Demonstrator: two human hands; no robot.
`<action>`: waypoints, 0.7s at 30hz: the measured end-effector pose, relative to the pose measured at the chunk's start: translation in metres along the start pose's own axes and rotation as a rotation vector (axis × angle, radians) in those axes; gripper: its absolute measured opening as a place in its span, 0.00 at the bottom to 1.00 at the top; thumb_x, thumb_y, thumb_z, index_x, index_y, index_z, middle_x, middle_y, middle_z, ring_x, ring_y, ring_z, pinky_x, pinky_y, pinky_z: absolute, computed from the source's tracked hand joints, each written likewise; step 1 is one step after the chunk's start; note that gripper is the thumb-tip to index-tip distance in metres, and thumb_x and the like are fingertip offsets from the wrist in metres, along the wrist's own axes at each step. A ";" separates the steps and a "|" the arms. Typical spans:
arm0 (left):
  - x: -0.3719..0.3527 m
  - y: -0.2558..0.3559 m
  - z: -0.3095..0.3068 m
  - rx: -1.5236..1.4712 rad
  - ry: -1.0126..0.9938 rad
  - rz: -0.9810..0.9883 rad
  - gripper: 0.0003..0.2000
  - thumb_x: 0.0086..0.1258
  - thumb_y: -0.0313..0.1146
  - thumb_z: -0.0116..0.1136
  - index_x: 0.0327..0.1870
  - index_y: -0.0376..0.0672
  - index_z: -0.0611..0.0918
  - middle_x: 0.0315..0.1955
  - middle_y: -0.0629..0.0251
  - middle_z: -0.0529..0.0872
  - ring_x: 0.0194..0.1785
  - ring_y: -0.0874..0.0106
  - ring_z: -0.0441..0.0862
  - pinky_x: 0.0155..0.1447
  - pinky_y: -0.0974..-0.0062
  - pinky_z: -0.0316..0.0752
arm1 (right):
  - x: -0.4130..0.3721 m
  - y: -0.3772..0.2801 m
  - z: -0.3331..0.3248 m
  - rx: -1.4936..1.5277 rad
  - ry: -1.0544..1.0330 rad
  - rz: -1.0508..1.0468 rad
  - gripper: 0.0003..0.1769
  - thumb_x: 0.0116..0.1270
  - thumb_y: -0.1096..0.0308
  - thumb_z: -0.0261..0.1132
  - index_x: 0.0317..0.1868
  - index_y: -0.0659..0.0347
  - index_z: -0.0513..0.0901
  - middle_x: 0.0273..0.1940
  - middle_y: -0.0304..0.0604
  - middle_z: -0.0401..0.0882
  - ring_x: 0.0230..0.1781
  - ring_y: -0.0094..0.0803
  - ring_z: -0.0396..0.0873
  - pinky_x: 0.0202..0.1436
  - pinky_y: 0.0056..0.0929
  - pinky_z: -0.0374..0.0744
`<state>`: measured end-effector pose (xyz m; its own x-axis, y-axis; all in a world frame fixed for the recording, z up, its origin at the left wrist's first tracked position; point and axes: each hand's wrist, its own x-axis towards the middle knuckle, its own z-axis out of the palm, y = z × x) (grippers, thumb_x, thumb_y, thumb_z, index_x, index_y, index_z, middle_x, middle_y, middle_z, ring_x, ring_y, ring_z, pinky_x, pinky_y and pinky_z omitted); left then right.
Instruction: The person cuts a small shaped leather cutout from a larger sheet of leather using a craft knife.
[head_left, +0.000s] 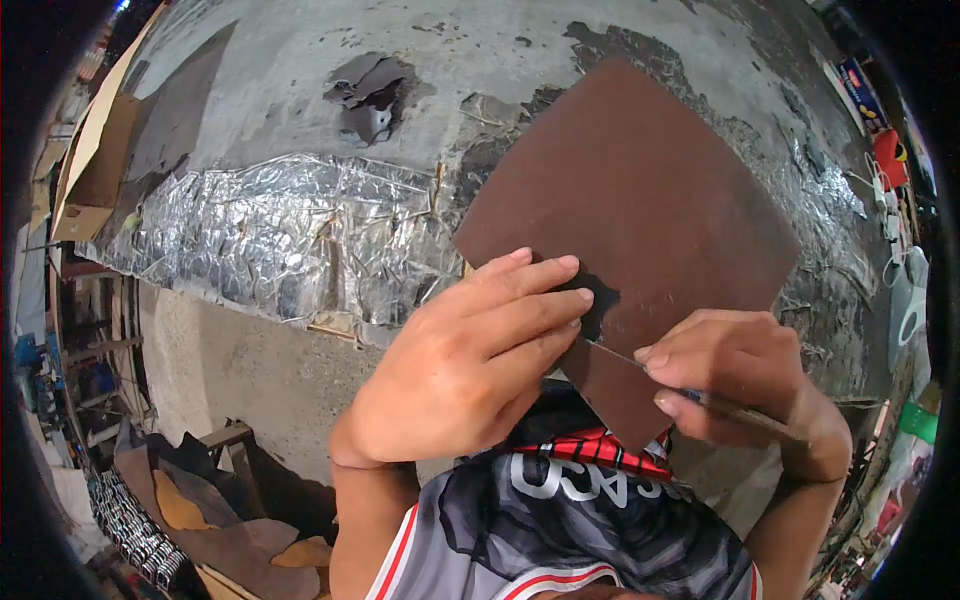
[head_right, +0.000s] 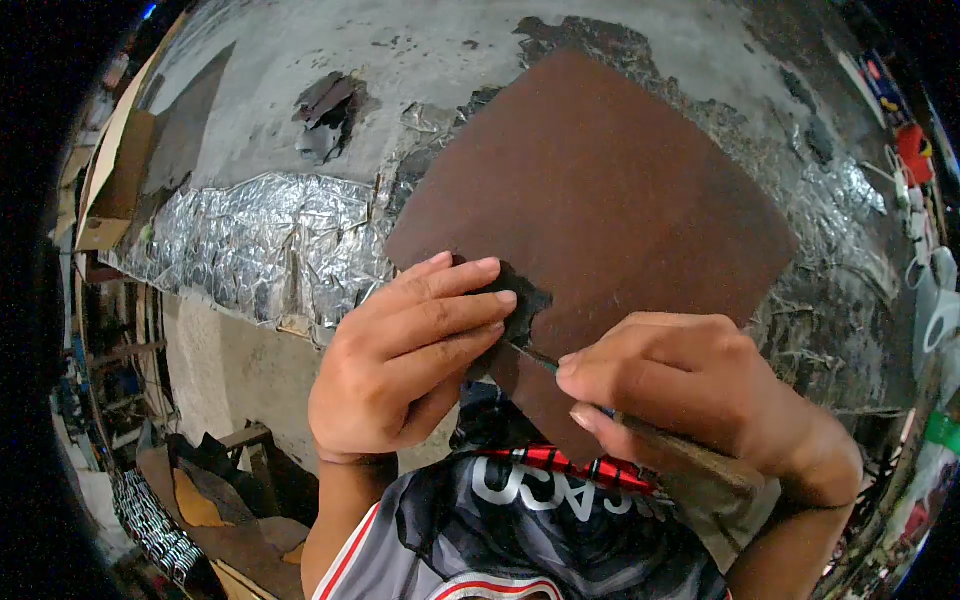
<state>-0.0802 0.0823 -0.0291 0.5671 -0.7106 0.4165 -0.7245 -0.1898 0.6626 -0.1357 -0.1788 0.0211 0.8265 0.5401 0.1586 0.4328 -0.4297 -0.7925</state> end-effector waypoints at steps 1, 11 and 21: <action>0.000 0.000 -0.002 -0.005 -0.017 -0.006 0.15 0.54 0.22 0.65 0.45 0.34 0.89 0.52 0.52 0.90 0.65 0.49 0.84 0.70 0.47 0.74 | 0.001 0.000 0.001 0.000 0.000 -0.009 0.20 0.52 0.81 0.74 0.48 0.62 0.85 0.38 0.53 0.89 0.37 0.47 0.90 0.42 0.40 0.88; 0.002 -0.006 -0.010 0.013 -0.096 0.028 0.18 0.52 0.21 0.64 0.47 0.33 0.89 0.54 0.53 0.90 0.66 0.49 0.83 0.69 0.50 0.75 | 0.013 -0.002 -0.004 0.005 -0.047 -0.006 0.16 0.57 0.80 0.74 0.46 0.63 0.83 0.32 0.47 0.83 0.30 0.47 0.85 0.32 0.38 0.82; 0.001 -0.005 -0.009 0.016 -0.055 0.026 0.18 0.52 0.22 0.65 0.46 0.34 0.90 0.54 0.54 0.90 0.66 0.49 0.83 0.70 0.51 0.75 | 0.009 -0.003 -0.017 0.013 -0.145 0.087 0.17 0.56 0.80 0.74 0.47 0.63 0.84 0.35 0.49 0.87 0.34 0.48 0.88 0.37 0.36 0.85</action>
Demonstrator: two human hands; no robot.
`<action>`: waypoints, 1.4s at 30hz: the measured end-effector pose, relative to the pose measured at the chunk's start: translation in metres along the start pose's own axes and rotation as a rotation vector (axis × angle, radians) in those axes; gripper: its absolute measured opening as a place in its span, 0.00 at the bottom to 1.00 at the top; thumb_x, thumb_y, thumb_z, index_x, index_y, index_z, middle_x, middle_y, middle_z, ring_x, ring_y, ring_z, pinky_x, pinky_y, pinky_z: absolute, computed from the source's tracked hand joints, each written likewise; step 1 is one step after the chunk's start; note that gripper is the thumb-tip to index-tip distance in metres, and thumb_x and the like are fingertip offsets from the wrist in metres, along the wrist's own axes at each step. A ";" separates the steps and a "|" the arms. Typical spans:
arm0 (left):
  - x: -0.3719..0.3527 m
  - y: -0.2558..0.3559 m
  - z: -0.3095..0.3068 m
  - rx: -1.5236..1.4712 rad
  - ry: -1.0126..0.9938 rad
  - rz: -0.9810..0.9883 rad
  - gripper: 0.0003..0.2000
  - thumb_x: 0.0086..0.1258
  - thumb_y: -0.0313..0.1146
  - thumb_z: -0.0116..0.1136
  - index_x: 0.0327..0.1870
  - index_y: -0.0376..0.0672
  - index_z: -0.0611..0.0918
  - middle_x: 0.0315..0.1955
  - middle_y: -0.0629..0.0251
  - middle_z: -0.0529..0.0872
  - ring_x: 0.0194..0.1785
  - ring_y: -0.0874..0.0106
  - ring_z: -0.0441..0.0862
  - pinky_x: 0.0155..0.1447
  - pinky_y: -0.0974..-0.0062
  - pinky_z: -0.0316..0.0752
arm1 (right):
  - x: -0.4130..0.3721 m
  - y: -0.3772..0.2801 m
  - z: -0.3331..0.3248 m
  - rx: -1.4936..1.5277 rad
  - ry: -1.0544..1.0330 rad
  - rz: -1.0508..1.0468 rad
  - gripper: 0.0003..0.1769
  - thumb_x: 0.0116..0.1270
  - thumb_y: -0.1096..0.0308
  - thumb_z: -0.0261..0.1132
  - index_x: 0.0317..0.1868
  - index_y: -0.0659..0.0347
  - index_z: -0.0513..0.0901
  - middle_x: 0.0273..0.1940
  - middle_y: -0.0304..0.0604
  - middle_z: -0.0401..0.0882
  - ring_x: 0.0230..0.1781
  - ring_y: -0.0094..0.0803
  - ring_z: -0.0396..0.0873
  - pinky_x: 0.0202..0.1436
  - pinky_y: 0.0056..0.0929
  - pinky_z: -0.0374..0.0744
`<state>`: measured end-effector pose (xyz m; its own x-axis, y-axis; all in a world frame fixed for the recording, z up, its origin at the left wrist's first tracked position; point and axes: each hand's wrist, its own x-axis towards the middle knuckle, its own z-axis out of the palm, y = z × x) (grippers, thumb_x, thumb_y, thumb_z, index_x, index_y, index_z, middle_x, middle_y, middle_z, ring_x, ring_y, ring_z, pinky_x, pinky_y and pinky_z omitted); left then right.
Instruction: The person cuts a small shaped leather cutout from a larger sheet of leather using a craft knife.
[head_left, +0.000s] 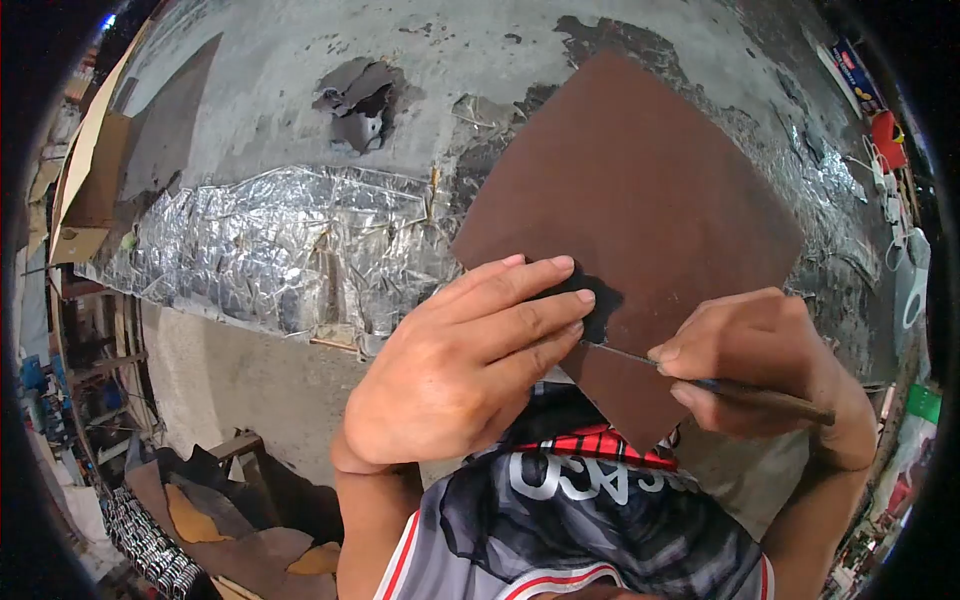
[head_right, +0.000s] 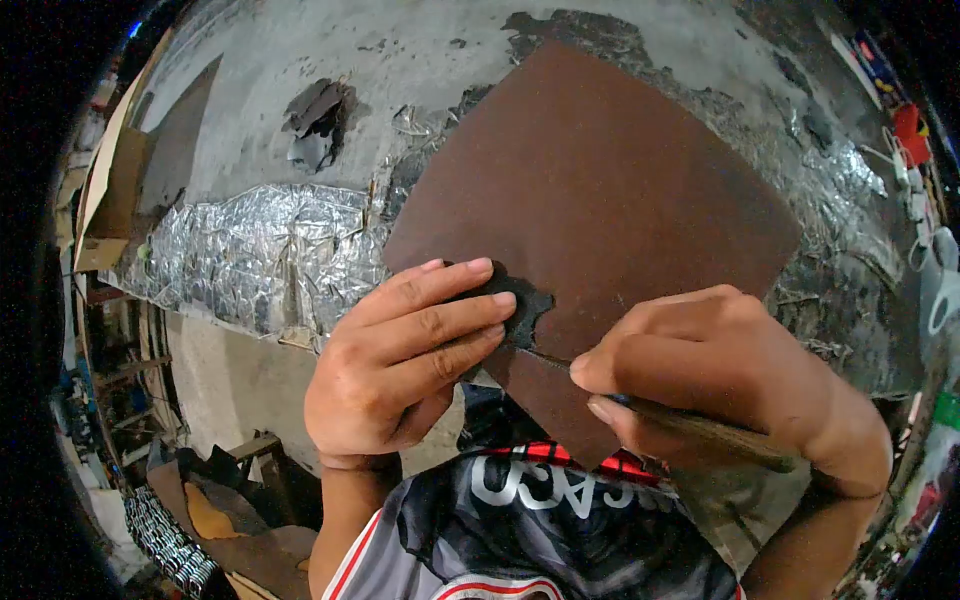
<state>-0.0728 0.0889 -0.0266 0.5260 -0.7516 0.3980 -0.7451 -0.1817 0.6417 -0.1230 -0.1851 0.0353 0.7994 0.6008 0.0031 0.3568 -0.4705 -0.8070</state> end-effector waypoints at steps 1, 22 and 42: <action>-0.001 0.000 0.000 0.000 0.005 0.001 0.18 0.52 0.22 0.65 0.46 0.34 0.90 0.54 0.54 0.90 0.66 0.49 0.83 0.70 0.51 0.75 | -0.003 0.005 0.003 0.015 0.027 -0.031 0.19 0.54 0.81 0.74 0.48 0.63 0.84 0.36 0.50 0.88 0.34 0.48 0.89 0.38 0.38 0.86; 0.000 -0.003 0.000 0.011 -0.006 0.015 0.17 0.53 0.27 0.66 0.46 0.34 0.90 0.53 0.54 0.90 0.64 0.50 0.84 0.68 0.52 0.77 | 0.001 0.008 0.013 -0.021 0.111 -0.151 0.17 0.54 0.81 0.75 0.45 0.63 0.84 0.40 0.48 0.88 0.38 0.47 0.89 0.39 0.39 0.88; 0.000 -0.005 0.001 0.015 -0.003 0.028 0.15 0.55 0.27 0.66 0.45 0.35 0.90 0.53 0.55 0.90 0.63 0.51 0.84 0.67 0.52 0.78 | 0.007 0.000 0.010 -0.053 0.073 -0.102 0.15 0.58 0.78 0.75 0.45 0.63 0.83 0.37 0.47 0.87 0.36 0.46 0.89 0.38 0.38 0.86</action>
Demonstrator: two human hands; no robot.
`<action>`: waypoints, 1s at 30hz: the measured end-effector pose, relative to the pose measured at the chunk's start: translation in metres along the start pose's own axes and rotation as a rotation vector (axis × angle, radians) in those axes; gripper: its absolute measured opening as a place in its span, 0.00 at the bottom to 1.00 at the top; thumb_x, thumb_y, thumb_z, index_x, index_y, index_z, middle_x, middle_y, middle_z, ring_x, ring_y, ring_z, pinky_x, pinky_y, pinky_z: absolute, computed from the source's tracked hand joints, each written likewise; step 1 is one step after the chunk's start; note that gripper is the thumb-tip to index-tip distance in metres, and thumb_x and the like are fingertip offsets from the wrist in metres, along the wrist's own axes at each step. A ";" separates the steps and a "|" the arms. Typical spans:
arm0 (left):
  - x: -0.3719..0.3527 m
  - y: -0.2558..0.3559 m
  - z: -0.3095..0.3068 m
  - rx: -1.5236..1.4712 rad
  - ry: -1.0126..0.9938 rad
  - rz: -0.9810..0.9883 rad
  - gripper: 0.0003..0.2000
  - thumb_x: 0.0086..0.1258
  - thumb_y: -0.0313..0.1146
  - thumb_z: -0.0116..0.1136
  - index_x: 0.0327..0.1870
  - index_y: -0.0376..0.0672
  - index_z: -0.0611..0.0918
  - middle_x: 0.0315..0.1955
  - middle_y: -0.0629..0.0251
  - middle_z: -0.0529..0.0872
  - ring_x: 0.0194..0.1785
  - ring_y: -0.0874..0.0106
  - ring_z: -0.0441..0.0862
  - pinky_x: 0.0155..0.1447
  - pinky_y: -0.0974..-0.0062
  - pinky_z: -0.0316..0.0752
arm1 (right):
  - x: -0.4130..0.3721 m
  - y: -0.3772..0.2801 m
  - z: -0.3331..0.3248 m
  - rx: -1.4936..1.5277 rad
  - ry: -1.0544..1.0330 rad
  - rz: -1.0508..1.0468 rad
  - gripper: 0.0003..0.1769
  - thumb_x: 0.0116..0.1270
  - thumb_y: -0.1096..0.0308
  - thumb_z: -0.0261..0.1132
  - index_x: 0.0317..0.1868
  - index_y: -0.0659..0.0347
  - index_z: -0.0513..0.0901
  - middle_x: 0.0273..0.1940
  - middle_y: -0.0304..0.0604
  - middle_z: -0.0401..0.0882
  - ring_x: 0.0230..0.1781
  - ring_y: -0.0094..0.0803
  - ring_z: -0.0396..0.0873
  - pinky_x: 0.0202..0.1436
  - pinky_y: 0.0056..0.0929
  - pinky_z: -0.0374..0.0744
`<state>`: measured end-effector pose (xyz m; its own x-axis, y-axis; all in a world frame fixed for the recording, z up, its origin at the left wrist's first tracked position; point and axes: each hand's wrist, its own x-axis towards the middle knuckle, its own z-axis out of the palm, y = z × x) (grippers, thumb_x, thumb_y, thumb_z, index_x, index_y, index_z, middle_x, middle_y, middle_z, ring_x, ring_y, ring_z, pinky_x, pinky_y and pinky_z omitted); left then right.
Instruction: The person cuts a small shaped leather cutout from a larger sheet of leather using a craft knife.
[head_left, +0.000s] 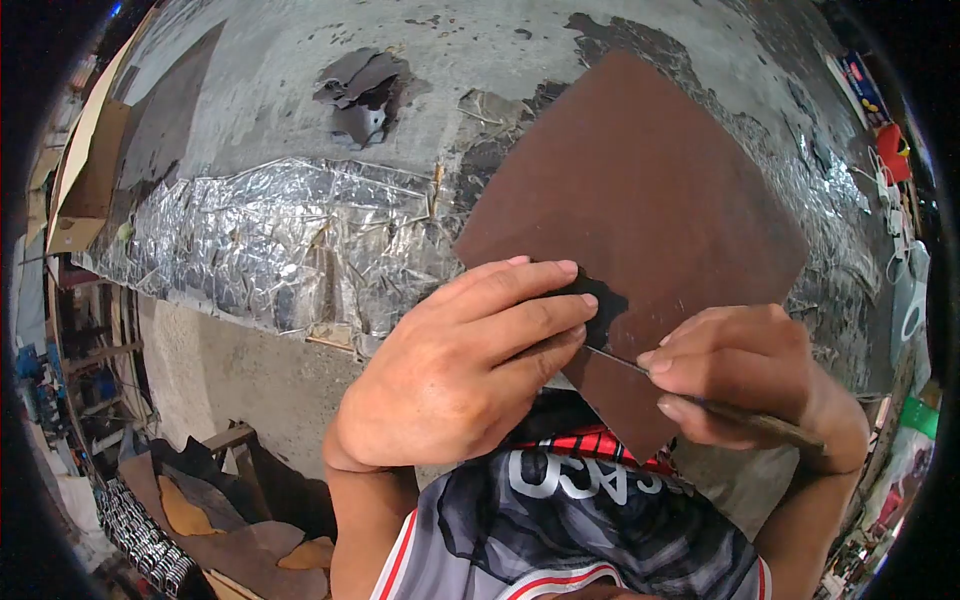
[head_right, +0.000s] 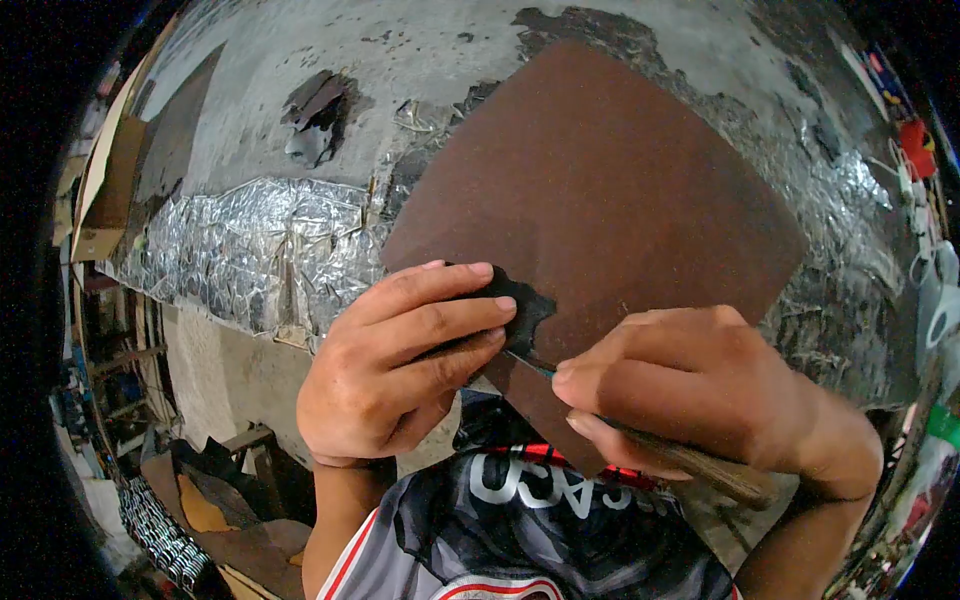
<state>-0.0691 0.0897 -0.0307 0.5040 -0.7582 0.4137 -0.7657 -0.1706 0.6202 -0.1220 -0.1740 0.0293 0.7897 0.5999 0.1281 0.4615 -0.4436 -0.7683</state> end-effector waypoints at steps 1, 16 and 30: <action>0.000 0.000 0.000 0.004 -0.002 0.000 0.15 0.54 0.27 0.67 0.45 0.35 0.90 0.52 0.55 0.90 0.63 0.50 0.84 0.67 0.52 0.78 | 0.001 -0.001 -0.001 -0.008 -0.025 0.037 0.16 0.55 0.78 0.75 0.45 0.61 0.84 0.37 0.47 0.87 0.37 0.46 0.89 0.39 0.39 0.87; -0.003 0.013 0.002 0.116 0.084 -0.066 0.16 0.51 0.23 0.68 0.44 0.41 0.91 0.43 0.58 0.87 0.57 0.52 0.85 0.66 0.51 0.76 | -0.019 -0.007 -0.015 0.161 -0.008 0.307 0.13 0.59 0.75 0.73 0.46 0.65 0.86 0.34 0.49 0.87 0.34 0.39 0.88 0.40 0.32 0.83; -0.006 0.014 0.008 0.155 0.058 -0.004 0.19 0.50 0.24 0.70 0.47 0.40 0.91 0.40 0.59 0.82 0.40 0.60 0.81 0.43 0.64 0.76 | -0.043 -0.024 0.049 -0.101 0.513 0.156 0.16 0.54 0.73 0.78 0.44 0.63 0.86 0.39 0.49 0.88 0.41 0.52 0.90 0.50 0.45 0.88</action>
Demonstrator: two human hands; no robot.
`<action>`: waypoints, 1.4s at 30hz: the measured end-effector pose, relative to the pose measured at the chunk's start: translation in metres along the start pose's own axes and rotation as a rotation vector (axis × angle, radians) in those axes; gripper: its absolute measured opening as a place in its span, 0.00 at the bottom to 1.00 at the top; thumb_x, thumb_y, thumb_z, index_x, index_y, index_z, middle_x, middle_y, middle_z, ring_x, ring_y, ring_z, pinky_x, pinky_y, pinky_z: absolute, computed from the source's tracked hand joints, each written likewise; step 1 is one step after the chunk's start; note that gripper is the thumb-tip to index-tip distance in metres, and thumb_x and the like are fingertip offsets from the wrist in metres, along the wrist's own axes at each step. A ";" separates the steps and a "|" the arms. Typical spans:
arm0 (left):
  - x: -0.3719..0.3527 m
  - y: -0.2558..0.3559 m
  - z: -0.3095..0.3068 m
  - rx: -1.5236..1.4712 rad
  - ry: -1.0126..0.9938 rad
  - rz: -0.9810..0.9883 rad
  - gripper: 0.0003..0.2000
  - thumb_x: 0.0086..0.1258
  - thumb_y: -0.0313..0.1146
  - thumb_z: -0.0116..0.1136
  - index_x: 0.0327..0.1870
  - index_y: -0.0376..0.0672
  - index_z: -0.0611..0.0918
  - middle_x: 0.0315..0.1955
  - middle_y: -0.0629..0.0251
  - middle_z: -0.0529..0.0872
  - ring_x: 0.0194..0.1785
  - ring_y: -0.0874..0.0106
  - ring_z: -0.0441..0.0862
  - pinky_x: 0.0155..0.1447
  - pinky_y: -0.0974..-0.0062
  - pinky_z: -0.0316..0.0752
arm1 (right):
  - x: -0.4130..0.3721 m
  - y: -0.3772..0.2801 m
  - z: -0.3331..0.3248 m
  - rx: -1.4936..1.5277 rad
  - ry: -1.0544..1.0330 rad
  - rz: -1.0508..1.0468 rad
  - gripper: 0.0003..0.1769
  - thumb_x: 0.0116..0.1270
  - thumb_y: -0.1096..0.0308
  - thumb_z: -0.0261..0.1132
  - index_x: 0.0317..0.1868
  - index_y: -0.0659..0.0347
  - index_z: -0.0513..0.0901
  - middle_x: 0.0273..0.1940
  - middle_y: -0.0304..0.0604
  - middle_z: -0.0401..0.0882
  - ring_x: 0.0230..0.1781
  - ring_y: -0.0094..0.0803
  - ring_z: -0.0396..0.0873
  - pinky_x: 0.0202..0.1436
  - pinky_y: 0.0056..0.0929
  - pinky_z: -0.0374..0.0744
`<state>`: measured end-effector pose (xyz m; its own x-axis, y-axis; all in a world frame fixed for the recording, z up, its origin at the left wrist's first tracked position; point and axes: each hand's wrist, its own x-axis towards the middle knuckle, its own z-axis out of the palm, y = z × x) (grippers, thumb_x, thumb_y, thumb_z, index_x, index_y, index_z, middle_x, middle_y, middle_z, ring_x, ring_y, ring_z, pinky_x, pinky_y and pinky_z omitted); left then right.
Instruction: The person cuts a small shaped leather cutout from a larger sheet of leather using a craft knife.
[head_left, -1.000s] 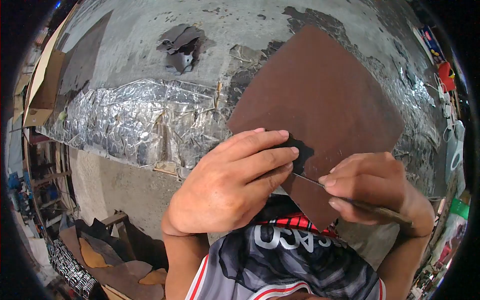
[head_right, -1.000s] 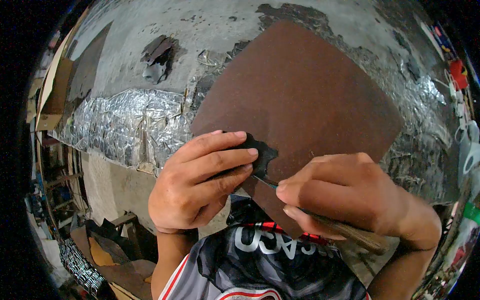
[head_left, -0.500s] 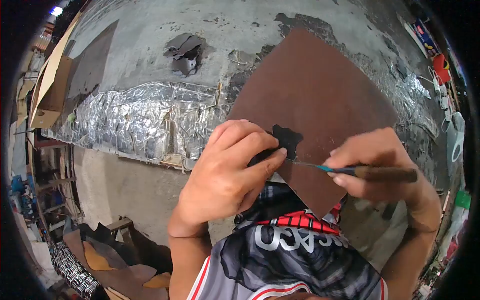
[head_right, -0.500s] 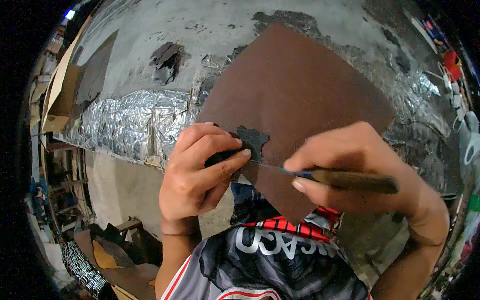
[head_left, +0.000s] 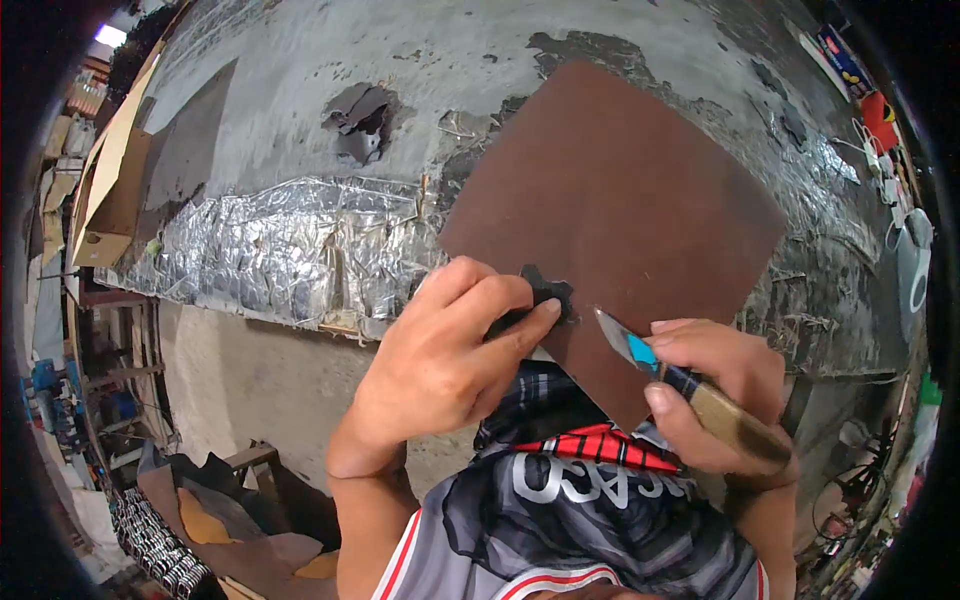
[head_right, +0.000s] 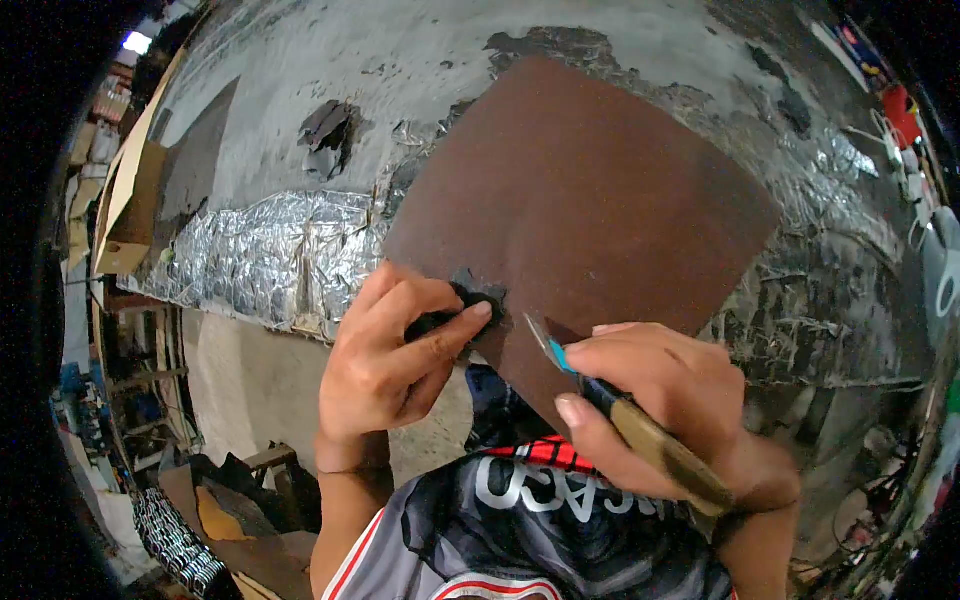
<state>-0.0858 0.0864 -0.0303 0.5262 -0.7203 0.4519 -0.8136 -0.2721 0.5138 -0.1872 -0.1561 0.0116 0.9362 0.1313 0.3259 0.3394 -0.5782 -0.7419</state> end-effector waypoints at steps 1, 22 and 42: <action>-0.002 0.000 0.000 -0.004 -0.008 -0.006 0.19 0.50 0.24 0.69 0.47 0.40 0.91 0.39 0.59 0.82 0.40 0.60 0.80 0.44 0.64 0.76 | 0.000 0.001 0.003 -0.022 -0.020 -0.003 0.16 0.54 0.73 0.78 0.44 0.63 0.86 0.38 0.50 0.88 0.40 0.53 0.90 0.49 0.45 0.88; 0.002 0.000 0.000 0.079 -0.005 0.007 0.14 0.54 0.30 0.66 0.42 0.46 0.92 0.48 0.63 0.90 0.54 0.60 0.86 0.53 0.62 0.75 | 0.009 -0.004 0.020 -0.034 -0.017 -0.070 0.20 0.52 0.78 0.75 0.46 0.70 0.83 0.37 0.53 0.88 0.36 0.47 0.89 0.55 0.52 0.88; 0.000 -0.002 -0.001 0.003 0.015 -0.040 0.15 0.51 0.26 0.67 0.42 0.42 0.90 0.47 0.60 0.89 0.53 0.56 0.85 0.54 0.60 0.78 | 0.049 -0.024 0.002 -0.042 -0.195 0.171 0.06 0.55 0.81 0.71 0.35 0.68 0.86 0.30 0.48 0.84 0.30 0.40 0.84 0.36 0.34 0.81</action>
<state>-0.0835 0.0875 -0.0304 0.5621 -0.6992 0.4417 -0.7925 -0.3025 0.5296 -0.1488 -0.1347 0.0443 0.9809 0.1792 0.0756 0.1744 -0.6380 -0.7500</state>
